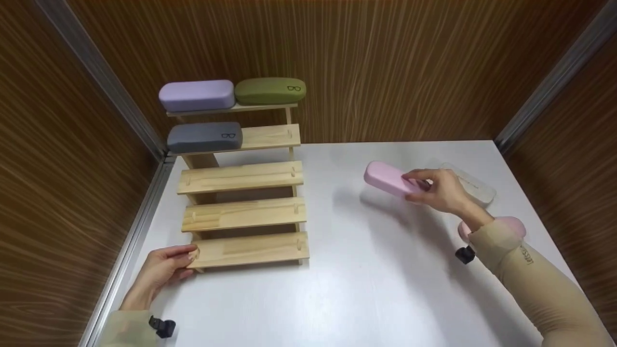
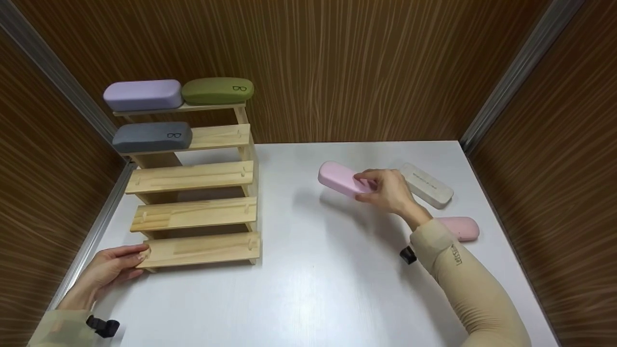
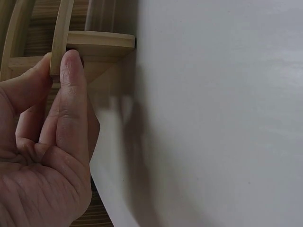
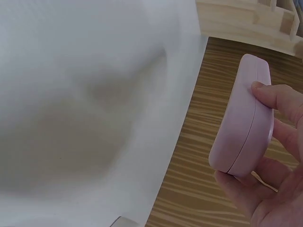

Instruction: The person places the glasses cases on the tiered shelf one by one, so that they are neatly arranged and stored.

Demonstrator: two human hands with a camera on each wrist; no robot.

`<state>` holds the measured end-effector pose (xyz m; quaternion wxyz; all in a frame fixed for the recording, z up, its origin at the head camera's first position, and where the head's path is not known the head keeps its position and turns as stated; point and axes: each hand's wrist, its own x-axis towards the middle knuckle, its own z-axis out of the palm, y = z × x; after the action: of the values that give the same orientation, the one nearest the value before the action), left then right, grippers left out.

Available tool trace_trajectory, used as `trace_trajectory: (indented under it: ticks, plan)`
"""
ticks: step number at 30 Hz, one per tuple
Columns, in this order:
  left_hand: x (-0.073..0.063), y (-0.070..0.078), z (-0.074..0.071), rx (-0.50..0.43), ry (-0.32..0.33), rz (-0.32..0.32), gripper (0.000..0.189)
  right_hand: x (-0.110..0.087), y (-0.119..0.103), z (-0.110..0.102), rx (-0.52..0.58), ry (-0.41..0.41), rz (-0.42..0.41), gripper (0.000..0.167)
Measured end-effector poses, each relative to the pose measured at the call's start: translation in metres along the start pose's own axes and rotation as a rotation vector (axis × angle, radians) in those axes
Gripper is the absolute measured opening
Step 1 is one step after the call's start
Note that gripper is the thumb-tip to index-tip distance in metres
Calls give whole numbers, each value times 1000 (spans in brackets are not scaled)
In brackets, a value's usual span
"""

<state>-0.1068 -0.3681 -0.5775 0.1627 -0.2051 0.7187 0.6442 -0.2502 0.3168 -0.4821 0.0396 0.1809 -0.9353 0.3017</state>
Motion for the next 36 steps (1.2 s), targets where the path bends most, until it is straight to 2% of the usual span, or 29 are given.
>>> trace_trajectory:
  ticks: [13,30,36]
  plan:
    - [-1,-1,1,2,-3,24,37,8,-29,-7,-13,0,-90,48]
    - [-1,-2,2,19,16,31,37,21,-63,-17,11,-58,-145,47]
    - [0,-2,1,16,14,20,35,29,-75,-20,37,-73,-207,45]
